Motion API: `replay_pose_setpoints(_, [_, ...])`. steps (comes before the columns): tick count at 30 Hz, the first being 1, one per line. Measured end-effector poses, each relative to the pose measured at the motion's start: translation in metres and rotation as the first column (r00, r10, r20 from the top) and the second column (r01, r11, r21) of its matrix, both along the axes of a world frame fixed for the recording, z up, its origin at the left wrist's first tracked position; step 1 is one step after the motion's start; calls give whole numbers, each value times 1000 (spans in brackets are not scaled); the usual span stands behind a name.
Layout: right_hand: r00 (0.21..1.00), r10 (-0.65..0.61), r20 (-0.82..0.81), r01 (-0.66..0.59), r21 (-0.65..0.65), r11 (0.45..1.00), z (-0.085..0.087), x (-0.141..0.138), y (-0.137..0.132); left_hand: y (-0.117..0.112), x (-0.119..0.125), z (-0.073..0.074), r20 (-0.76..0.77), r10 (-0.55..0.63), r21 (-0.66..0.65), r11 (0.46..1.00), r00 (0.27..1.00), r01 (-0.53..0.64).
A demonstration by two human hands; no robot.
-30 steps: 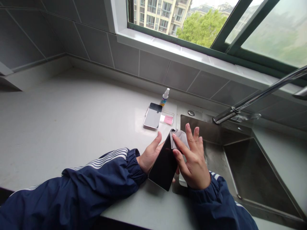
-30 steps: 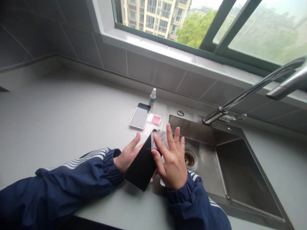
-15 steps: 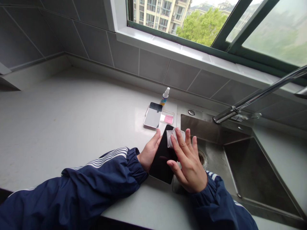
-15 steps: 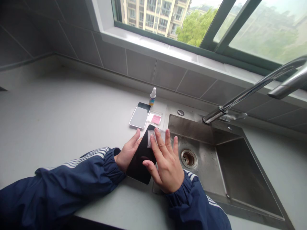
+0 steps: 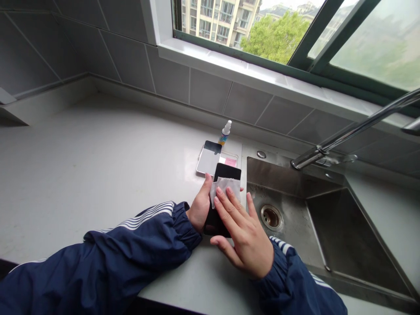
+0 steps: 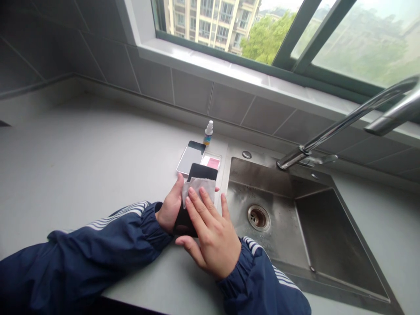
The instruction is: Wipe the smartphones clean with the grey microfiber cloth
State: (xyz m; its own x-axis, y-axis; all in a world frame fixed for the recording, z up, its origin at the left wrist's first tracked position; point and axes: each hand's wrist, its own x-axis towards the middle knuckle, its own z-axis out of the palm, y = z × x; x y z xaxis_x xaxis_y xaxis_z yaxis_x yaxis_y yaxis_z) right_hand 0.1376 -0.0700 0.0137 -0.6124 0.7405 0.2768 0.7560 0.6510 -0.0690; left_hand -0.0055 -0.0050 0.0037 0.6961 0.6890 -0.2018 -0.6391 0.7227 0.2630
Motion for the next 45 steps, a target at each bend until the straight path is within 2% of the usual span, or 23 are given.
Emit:
replay_pose_setpoints(4, [998,50,36,-50,-17,999,3,-8,-6,7,-3,5,-79,141,46,989,987,-137])
replay_pose_setpoints(6, [997,65,30,-64,-24,998,3,-11,-8,10,-5,8,-118,169,54,985,979,-163])
replay_pose_setpoints(13, [997,78,-17,-78,-36,996,1,-13,-11,20,-15,9,-217,76,63,996,973,-64])
replay_pose_setpoints(18, [995,104,-3,-104,-70,992,0,-13,-13,26,-18,9,-270,86,55,996,959,-74])
replay_pose_setpoints(23, [995,85,46,-81,-80,994,-3,-14,-13,25,-19,9,-264,72,33,997,962,-66])
replay_pose_setpoints(30, [997,53,62,-50,-50,998,-9,-14,-10,18,-11,10,-299,-2,22,1000,954,9])
replay_pose_setpoints(33, [997,20,69,-18,-29,999,-13,-13,-9,16,-7,7,-266,-9,78,996,964,30])
replay_pose_setpoints(39, [997,-71,27,70,34,997,-15,-11,-6,12,-5,0,-251,-142,176,966,958,189])
replay_pose_setpoints(45, [989,-137,-60,140,46,989,-6,-8,-4,0,-2,1,-144,-148,220,959,978,177])
